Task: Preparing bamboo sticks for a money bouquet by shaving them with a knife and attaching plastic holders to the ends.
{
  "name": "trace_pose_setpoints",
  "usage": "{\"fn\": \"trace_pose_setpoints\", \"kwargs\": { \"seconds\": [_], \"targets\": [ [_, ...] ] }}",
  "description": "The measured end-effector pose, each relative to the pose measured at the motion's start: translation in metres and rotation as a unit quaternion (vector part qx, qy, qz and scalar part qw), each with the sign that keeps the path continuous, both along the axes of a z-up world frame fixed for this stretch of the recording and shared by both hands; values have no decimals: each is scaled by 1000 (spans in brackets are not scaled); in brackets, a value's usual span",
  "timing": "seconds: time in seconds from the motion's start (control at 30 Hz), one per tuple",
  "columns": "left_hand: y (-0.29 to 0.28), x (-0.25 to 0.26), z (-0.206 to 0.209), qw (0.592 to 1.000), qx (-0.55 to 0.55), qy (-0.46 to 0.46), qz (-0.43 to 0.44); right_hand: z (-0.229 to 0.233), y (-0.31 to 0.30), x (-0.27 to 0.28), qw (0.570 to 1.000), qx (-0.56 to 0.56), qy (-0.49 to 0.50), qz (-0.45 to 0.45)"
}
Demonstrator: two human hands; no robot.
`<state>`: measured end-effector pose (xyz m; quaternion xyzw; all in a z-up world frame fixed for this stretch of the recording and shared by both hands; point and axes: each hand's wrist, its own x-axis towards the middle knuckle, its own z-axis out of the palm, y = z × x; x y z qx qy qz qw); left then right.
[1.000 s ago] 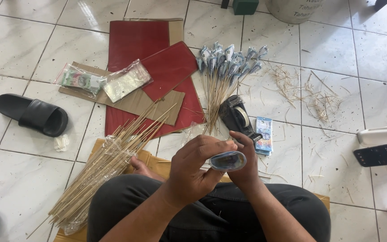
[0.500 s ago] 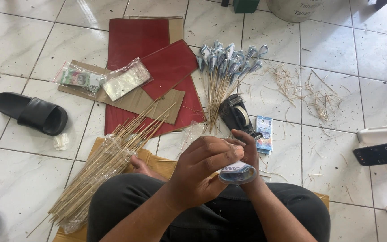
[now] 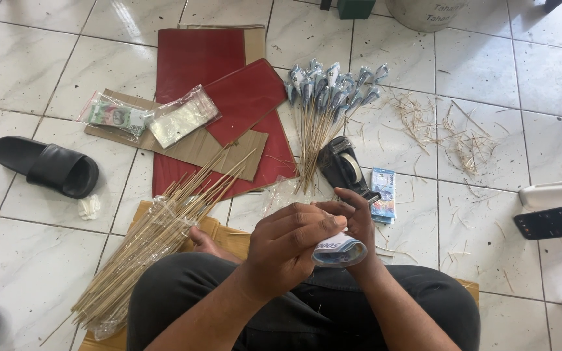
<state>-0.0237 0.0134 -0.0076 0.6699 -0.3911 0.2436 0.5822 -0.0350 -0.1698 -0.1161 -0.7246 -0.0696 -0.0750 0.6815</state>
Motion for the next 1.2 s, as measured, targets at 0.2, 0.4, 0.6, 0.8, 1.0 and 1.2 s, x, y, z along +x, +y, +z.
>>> {"fn": "trace_pose_setpoints", "kwargs": {
  "seconds": [0.2, 0.4, 0.6, 0.8, 1.0, 1.2],
  "targets": [
    [0, 0, -1, 1000, 1, -6, 16, 8, 4, 0, 996, -77, -40, -4],
    [1, 3, 4, 1000, -1, 21, 21, 20, 0, 5, 986, -129, -102, 26],
    [-4, 12, 12, 990, -96, 77, 67, 23, -19, 19, 996, 26, -75, -33],
    [0, 18, 3, 989, -66, 89, 100, 11, -32, 15, 972, 235, 1, -2],
    [-3, 22, -6, 989, -33, 93, 106, 28, -36, 11, 980, 194, -36, 14],
    [-7, 22, -12, 991, -5, 112, 75, 104, -34, -10, 987, -40, -154, -26]
  ]
}}
